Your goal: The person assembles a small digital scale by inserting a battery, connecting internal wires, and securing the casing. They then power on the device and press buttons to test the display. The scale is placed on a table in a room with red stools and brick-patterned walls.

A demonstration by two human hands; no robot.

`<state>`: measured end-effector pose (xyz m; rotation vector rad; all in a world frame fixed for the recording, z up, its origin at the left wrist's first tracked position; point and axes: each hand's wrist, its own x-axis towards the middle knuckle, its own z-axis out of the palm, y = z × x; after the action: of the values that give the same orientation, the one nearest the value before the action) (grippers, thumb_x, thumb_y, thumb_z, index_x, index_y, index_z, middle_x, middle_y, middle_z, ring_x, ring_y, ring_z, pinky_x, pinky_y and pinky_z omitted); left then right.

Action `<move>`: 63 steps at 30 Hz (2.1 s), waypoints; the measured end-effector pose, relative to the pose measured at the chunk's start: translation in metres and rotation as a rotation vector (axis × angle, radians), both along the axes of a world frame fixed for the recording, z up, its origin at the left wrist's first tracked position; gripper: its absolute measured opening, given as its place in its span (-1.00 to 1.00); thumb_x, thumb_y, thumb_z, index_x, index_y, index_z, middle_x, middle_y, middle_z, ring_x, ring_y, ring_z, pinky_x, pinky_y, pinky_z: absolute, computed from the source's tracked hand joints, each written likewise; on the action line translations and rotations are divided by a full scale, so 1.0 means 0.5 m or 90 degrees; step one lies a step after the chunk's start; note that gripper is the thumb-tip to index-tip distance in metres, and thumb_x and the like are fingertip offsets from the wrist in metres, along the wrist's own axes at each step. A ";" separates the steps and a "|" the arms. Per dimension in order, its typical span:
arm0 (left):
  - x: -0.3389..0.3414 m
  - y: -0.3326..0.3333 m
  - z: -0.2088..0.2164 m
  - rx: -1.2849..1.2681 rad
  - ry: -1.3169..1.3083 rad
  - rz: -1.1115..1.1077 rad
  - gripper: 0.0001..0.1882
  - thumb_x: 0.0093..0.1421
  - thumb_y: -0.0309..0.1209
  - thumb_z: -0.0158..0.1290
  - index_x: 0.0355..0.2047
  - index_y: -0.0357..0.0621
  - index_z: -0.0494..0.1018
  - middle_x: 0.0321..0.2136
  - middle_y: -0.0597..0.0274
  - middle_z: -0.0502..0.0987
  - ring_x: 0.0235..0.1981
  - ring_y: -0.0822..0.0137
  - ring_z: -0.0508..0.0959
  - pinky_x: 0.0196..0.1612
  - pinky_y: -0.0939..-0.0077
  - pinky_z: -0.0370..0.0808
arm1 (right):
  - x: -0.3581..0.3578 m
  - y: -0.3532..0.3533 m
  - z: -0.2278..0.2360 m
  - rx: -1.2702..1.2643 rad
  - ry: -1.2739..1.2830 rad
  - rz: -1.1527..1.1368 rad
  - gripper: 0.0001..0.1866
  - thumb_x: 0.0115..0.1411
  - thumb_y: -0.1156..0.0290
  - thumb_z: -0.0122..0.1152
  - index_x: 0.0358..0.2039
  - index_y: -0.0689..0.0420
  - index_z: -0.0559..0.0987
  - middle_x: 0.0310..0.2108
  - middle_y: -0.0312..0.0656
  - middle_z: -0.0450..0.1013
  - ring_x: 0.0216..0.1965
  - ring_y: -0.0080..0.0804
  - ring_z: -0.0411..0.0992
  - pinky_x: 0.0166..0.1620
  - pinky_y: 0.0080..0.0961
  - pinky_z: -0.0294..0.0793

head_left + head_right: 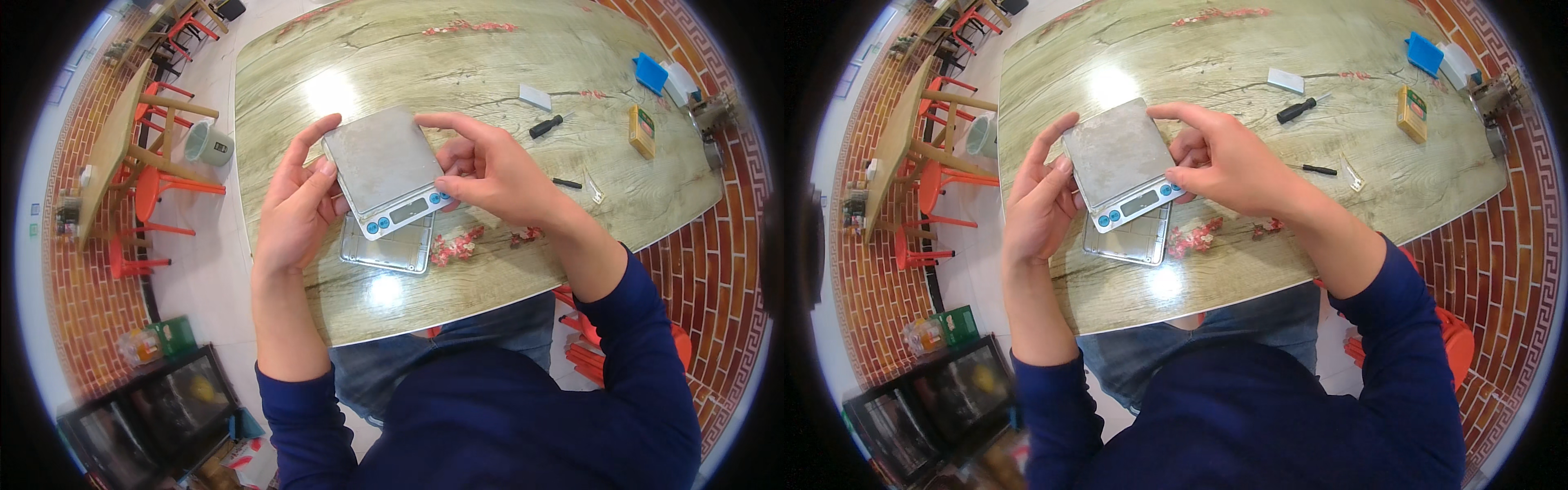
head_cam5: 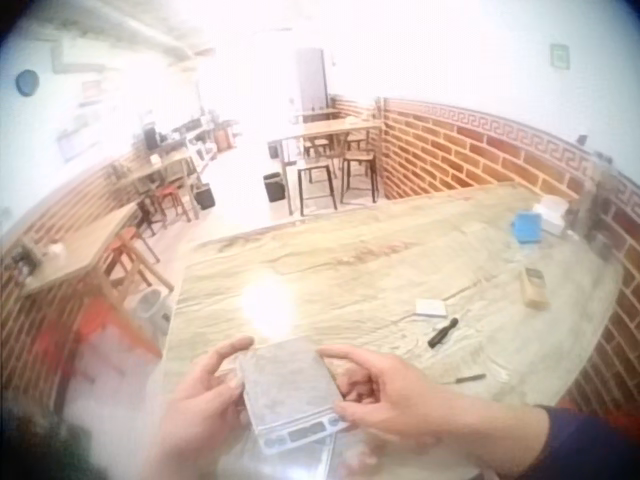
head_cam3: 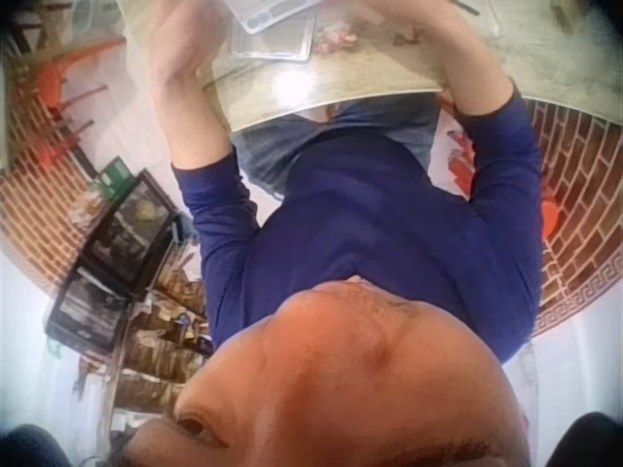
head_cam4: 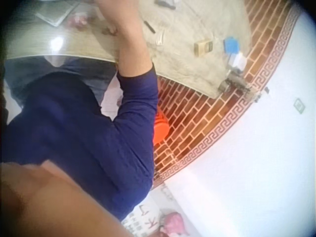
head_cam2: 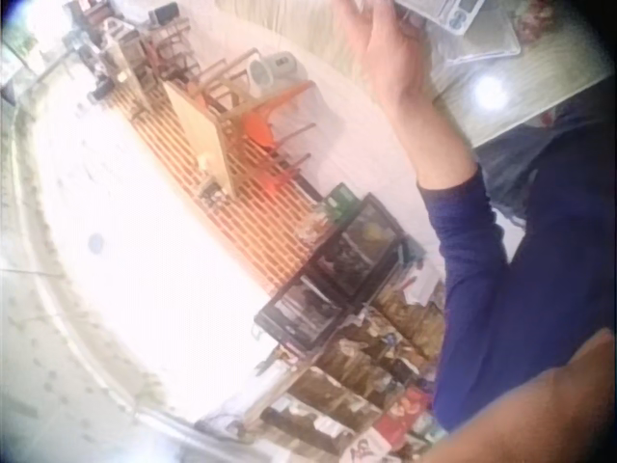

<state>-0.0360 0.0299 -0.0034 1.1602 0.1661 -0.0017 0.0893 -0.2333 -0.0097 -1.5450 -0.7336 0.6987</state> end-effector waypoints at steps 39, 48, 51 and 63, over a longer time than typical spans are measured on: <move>0.032 -0.052 0.000 0.014 -0.016 0.095 -0.35 0.58 -0.54 -0.06 0.63 -0.19 0.14 -0.04 0.06 0.67 -0.10 0.34 0.70 -0.05 0.36 0.69 | 0.028 -0.001 -0.008 0.068 0.293 -0.028 -0.56 0.51 0.27 0.40 0.22 0.30 0.55 -0.15 -0.19 0.63 -0.31 -0.58 0.59 -0.32 -0.62 0.65; 0.006 -0.034 0.011 0.063 0.081 0.092 -0.29 0.42 -0.64 0.15 0.52 -0.53 0.20 0.15 -0.14 0.68 0.15 0.18 0.73 0.12 0.37 0.74 | 0.030 -0.002 -0.020 0.082 0.227 -0.047 -0.58 0.51 0.29 0.41 0.22 0.25 0.54 -0.27 -0.21 0.65 -0.40 -0.56 0.56 -0.30 -0.58 0.60; -0.005 -0.033 0.010 0.102 0.048 0.001 -0.26 0.37 -0.68 0.18 0.52 -0.51 0.21 0.17 -0.15 0.67 0.17 0.17 0.73 0.15 0.34 0.74 | 0.027 -0.001 -0.020 0.067 0.213 -0.070 -0.58 0.51 0.30 0.40 0.22 0.25 0.53 -0.29 -0.20 0.65 -0.43 -0.56 0.56 -0.31 -0.58 0.60; -0.011 -0.045 0.016 0.061 0.078 -0.025 -0.26 0.36 -0.78 0.10 0.50 -0.33 0.14 0.10 -0.18 0.71 0.13 0.11 0.77 0.19 0.23 0.78 | 0.025 -0.004 -0.009 0.051 0.203 -0.058 -0.62 0.55 0.35 0.34 0.26 0.19 0.50 -0.21 -0.19 0.67 -0.39 -0.58 0.57 -0.29 -0.60 0.63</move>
<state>-0.0413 0.0073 0.0046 1.2598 0.2542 -0.0998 0.1016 -0.2354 -0.0144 -1.3447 -0.4443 0.8138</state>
